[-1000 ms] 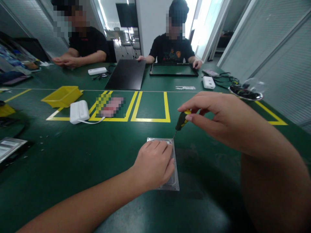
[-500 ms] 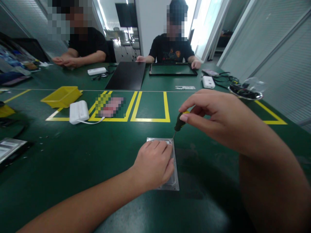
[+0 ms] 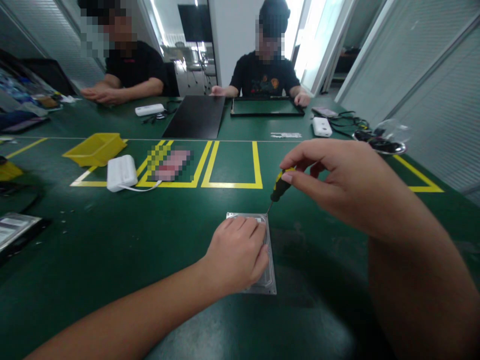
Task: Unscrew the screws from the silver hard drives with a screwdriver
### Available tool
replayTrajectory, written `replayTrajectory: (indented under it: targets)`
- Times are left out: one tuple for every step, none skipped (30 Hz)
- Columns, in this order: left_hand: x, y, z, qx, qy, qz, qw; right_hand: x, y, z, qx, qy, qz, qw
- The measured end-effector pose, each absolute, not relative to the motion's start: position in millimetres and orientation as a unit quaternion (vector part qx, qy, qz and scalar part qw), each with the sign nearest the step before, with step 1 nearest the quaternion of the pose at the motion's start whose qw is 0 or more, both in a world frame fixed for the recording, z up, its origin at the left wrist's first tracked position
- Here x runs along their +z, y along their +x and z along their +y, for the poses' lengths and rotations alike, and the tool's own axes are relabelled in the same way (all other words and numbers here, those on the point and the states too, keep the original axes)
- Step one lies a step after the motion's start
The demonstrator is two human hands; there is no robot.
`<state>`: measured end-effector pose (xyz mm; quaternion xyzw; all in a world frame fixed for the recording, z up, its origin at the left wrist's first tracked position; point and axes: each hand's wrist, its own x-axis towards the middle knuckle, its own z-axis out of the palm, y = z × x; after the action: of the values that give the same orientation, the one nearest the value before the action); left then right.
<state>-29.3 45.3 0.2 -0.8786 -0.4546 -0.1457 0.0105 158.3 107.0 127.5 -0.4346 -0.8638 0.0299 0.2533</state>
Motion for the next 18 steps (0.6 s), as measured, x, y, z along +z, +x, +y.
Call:
replayTrajectory:
  targets:
    - [0.1,-29.5,45.4,-0.145,-0.879,-0.454,0.01,127.5,158.6,107.0,0.027,-0.436,-0.863,0.254]
    - [0.0,-29.8,45.6,-0.144,-0.879,-0.455,0.009,127.5,158.7,107.0,0.025,-0.438,-0.862,0.254]
    - [-0.1,-30.0,45.7,-0.143,-0.879,-0.455,0.008,127.6,158.8,107.1,0.023,-0.438,-0.862,0.252]
    - [-0.2,-30.2,46.0,-0.142,-0.879,-0.455,0.007,127.8,158.8,107.1,0.022,-0.439,-0.863,0.25]
    - [-0.3,-30.3,46.2,-0.141,-0.879,-0.456,0.006,127.9,158.7,107.1,0.024,-0.438,-0.864,0.247]
    - [-0.4,-30.3,46.4,-0.141,-0.878,-0.457,0.006,128.0,158.7,107.1,0.026,-0.438,-0.865,0.243]
    - [-0.4,-30.3,46.5,-0.141,-0.878,-0.458,0.006,128.0,158.7,107.1,0.028,-0.436,-0.867,0.241]
    - [-0.4,-30.2,46.6,-0.141,-0.878,-0.458,0.007,128.1,158.7,107.1,0.03,-0.433,-0.868,0.24]
    - [-0.3,-30.1,46.6,-0.142,-0.878,-0.457,0.007,128.1,158.8,107.1,0.031,-0.429,-0.87,0.241]
    - [-0.2,-30.0,46.6,-0.142,-0.878,-0.456,0.007,128.2,158.9,107.1,0.031,-0.424,-0.872,0.243]
    - [0.0,-29.9,46.4,-0.142,-0.879,-0.455,0.007,128.3,159.1,107.0,0.032,-0.418,-0.875,0.244]
    - [0.1,-29.9,46.3,-0.142,-0.879,-0.455,0.007,128.6,159.3,106.9,0.034,-0.412,-0.877,0.243]
    - [0.3,-29.9,46.1,-0.142,-0.879,-0.455,0.006,129.0,159.5,106.8,0.037,-0.408,-0.879,0.243]
    - [0.5,-29.9,45.9,-0.142,-0.879,-0.454,0.005,129.4,159.8,106.7,0.039,-0.406,-0.881,0.242]
    - [0.6,-29.8,45.8,-0.143,-0.879,-0.455,0.005,129.8,160.1,106.6,0.041,-0.405,-0.881,0.241]
    - [0.7,-29.8,45.8,-0.143,-0.879,-0.455,0.005,130.2,160.4,106.6,0.041,-0.405,-0.882,0.239]
    - [0.7,-29.7,45.8,-0.144,-0.879,-0.455,0.006,130.4,160.9,106.6,0.041,-0.404,-0.882,0.238]
    - [0.7,-29.5,45.8,-0.144,-0.879,-0.455,0.006,130.5,161.4,106.7,0.039,-0.403,-0.883,0.237]
